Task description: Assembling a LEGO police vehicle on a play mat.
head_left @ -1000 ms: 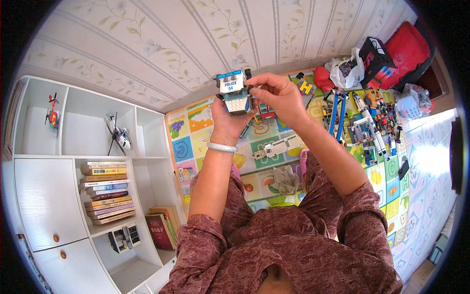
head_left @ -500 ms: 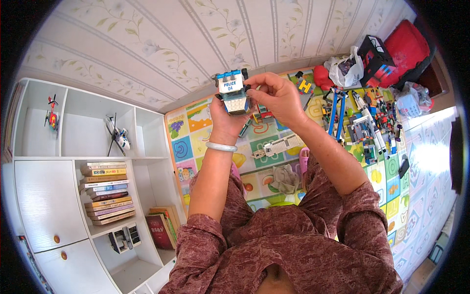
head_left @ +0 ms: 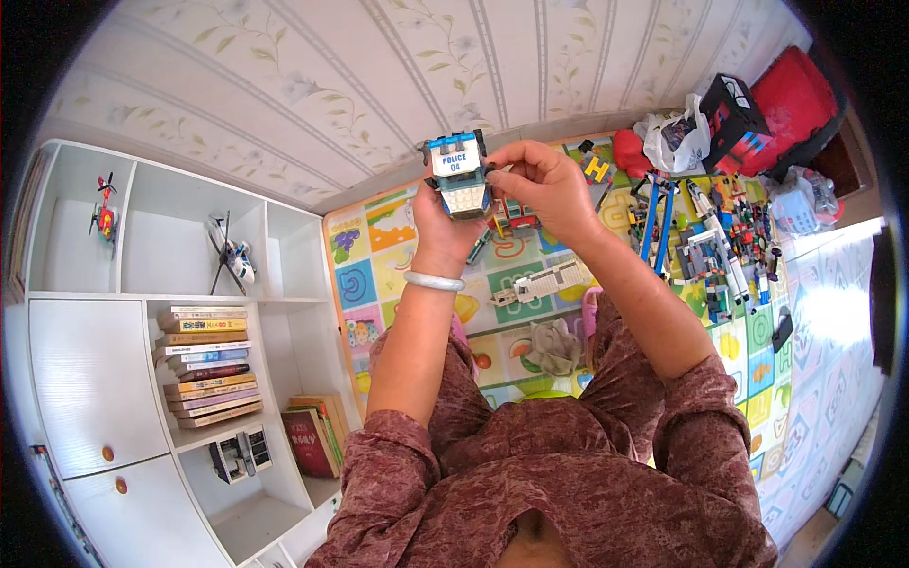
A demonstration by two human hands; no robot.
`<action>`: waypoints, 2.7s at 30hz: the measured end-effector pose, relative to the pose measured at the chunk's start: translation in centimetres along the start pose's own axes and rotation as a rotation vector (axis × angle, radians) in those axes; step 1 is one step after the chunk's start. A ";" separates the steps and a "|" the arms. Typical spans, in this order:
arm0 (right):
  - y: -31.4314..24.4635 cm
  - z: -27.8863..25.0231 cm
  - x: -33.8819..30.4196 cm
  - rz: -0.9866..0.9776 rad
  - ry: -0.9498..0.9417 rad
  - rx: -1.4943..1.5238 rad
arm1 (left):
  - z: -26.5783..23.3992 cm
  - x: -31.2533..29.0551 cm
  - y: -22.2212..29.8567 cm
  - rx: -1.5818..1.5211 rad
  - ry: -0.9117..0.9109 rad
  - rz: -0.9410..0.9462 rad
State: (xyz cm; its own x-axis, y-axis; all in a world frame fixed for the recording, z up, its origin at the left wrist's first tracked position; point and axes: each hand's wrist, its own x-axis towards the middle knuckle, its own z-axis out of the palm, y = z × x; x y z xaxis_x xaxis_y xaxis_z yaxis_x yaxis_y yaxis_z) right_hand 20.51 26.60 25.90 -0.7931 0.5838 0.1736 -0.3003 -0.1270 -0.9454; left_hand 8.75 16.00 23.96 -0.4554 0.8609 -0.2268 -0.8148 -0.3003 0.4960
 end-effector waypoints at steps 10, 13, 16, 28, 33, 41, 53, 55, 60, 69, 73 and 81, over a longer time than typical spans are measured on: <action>0.1 -0.1 0.1 0.015 0.032 0.006 | 0.7 -0.3 0.0 0.042 -0.091 -0.002; -0.3 0.5 -0.2 0.013 0.048 -0.001 | 0.5 -0.4 0.1 -0.039 -0.011 -0.001; -0.1 0.3 -0.1 -0.012 0.066 0.057 | 0.2 -0.2 0.2 -0.021 -0.022 -0.003; 0.3 0.2 0.0 0.017 0.067 0.011 | 0.5 0.1 -0.1 -0.002 -0.034 0.041; 0.7 0.1 0.0 0.011 0.075 -0.046 | 0.6 0.2 -0.2 -0.016 -0.056 0.050; 0.4 0.1 0.0 0.055 0.125 0.027 | 1.1 0.8 -0.3 0.165 0.042 0.083; 0.1 -0.2 0.2 0.163 0.191 -0.008 | 1.7 0.0 -0.3 0.177 0.046 0.113; 0.1 -0.1 0.1 0.188 0.208 0.012 | 1.6 0.2 -0.2 0.167 0.061 0.116; 0.2 -0.2 0.2 0.177 0.174 0.044 | 0.8 0.3 0.1 0.140 0.038 0.044; -0.3 0.2 -0.1 0.134 0.119 0.038 | 0.6 0.2 0.2 0.060 -0.062 -0.010; -0.1 0.5 -0.2 0.092 0.120 0.107 | 0.7 0.3 0.0 0.045 0.031 0.000; 0.0 0.6 -0.3 0.004 0.106 0.126 | 0.1 0.5 -0.2 0.018 -0.098 -0.039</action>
State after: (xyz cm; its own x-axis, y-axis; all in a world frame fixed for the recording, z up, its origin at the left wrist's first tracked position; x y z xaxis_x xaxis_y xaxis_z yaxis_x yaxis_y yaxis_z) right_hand 20.41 26.00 26.01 -0.7362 0.6635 0.1334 -0.3666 -0.2252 -0.9027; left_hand 8.70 16.57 23.82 -0.3856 0.9081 -0.1631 -0.8242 -0.2596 0.5033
